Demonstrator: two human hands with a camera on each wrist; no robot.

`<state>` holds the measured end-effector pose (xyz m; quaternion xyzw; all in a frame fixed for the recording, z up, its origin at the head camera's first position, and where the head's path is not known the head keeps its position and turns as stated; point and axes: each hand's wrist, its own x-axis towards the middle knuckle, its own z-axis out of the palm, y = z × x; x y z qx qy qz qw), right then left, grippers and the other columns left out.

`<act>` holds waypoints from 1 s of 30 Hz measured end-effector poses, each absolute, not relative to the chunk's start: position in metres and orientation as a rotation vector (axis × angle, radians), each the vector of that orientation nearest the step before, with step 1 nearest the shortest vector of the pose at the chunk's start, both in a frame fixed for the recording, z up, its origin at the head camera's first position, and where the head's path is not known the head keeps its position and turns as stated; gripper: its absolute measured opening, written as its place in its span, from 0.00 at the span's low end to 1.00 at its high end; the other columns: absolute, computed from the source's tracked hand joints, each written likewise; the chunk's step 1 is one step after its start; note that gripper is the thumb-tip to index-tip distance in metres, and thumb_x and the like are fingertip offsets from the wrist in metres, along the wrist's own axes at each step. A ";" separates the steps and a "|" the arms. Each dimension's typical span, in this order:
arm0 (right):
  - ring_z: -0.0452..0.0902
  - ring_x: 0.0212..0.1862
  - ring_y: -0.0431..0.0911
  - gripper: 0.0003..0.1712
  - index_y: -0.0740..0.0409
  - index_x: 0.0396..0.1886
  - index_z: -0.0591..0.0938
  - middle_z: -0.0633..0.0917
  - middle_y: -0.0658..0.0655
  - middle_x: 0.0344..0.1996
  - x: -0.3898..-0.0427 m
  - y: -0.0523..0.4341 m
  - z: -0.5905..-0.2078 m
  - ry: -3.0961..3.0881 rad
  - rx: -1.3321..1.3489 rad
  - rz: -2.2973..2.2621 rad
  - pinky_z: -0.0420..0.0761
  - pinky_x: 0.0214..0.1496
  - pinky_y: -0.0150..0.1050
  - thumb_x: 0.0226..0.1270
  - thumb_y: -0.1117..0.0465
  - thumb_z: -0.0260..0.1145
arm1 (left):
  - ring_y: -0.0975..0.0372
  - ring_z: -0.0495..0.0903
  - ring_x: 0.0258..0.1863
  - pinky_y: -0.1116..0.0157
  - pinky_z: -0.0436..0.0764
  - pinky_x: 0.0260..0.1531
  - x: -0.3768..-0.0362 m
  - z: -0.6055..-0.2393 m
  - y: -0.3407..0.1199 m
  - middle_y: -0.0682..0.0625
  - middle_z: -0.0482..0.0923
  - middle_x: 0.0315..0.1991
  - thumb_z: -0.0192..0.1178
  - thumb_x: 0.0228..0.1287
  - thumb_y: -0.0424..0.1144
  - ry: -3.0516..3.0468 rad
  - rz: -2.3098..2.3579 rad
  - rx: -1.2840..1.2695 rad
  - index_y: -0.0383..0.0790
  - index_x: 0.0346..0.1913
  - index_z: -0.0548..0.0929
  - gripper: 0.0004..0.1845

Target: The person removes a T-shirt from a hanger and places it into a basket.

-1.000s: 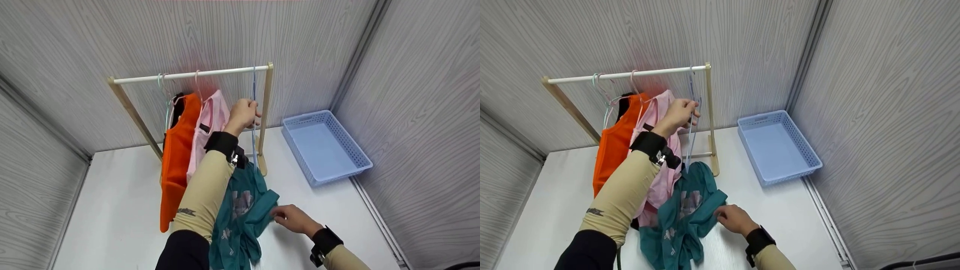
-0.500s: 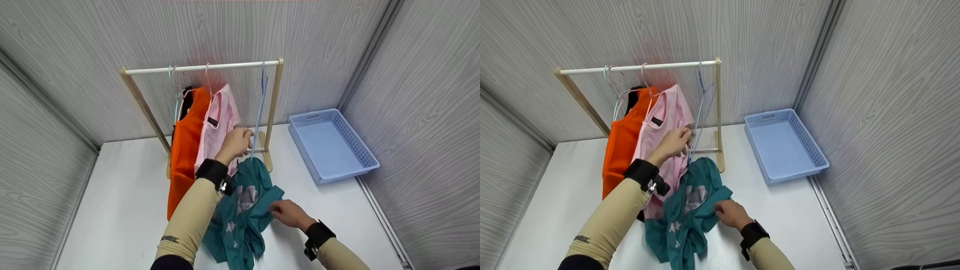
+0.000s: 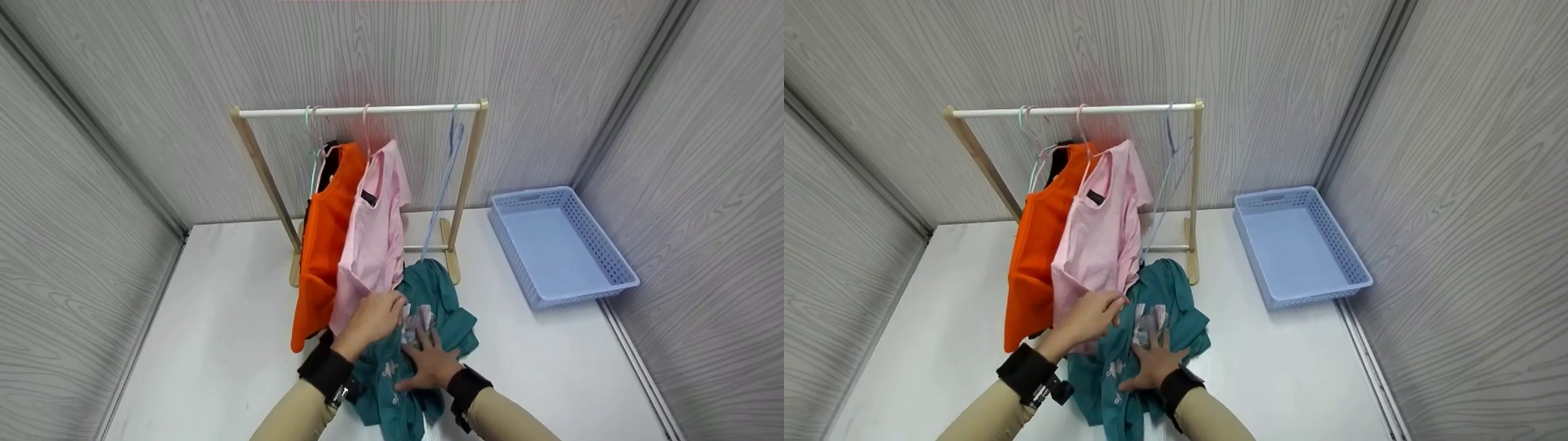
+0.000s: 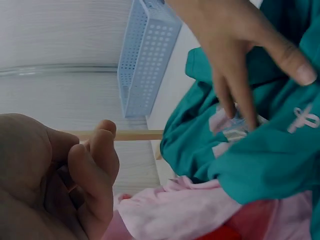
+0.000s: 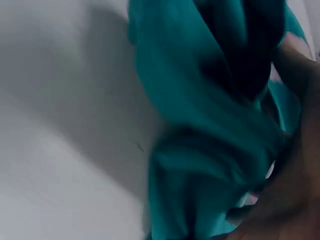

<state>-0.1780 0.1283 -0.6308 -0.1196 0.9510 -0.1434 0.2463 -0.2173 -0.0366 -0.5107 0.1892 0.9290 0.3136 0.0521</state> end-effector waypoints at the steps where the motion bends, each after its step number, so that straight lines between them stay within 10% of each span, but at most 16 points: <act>1: 0.44 0.77 0.65 0.59 0.38 0.75 0.61 0.49 0.57 0.78 -0.175 0.126 -0.635 2.605 -0.325 -0.325 0.59 0.56 0.81 0.43 0.23 0.67 | 0.63 0.72 0.21 0.69 0.74 0.24 -0.214 -0.512 -0.039 0.53 0.74 0.22 0.48 0.76 0.42 2.809 0.942 0.557 0.41 0.41 0.84 0.14; 13: 0.75 0.49 0.58 0.22 0.58 0.47 0.82 0.80 0.61 0.49 -0.171 0.154 -0.649 2.855 -0.379 -0.385 0.81 0.45 0.57 0.51 0.61 0.75 | 0.56 0.76 0.33 0.57 0.79 0.40 -0.198 -0.528 -0.064 0.46 0.80 0.34 0.52 0.73 0.38 2.806 0.877 0.603 0.37 0.43 0.83 0.11; 19: 0.80 0.36 0.54 0.33 0.56 0.56 0.73 0.84 0.62 0.35 -0.172 0.183 -0.650 2.837 -0.266 -0.494 0.80 0.38 0.52 0.50 0.68 0.74 | 0.56 0.80 0.34 0.57 0.80 0.38 -0.191 -0.540 -0.073 0.48 0.84 0.35 0.55 0.70 0.40 2.798 0.811 0.553 0.40 0.45 0.83 0.10; 30: 0.79 0.38 0.55 0.27 0.51 0.58 0.79 0.76 0.67 0.53 -0.194 0.222 -0.622 2.871 -0.237 -0.567 0.81 0.42 0.54 0.60 0.73 0.61 | 0.61 0.76 0.18 0.64 0.78 0.22 -0.184 -0.541 -0.080 0.49 0.80 0.29 0.54 0.72 0.45 2.661 0.865 0.460 0.40 0.53 0.81 0.15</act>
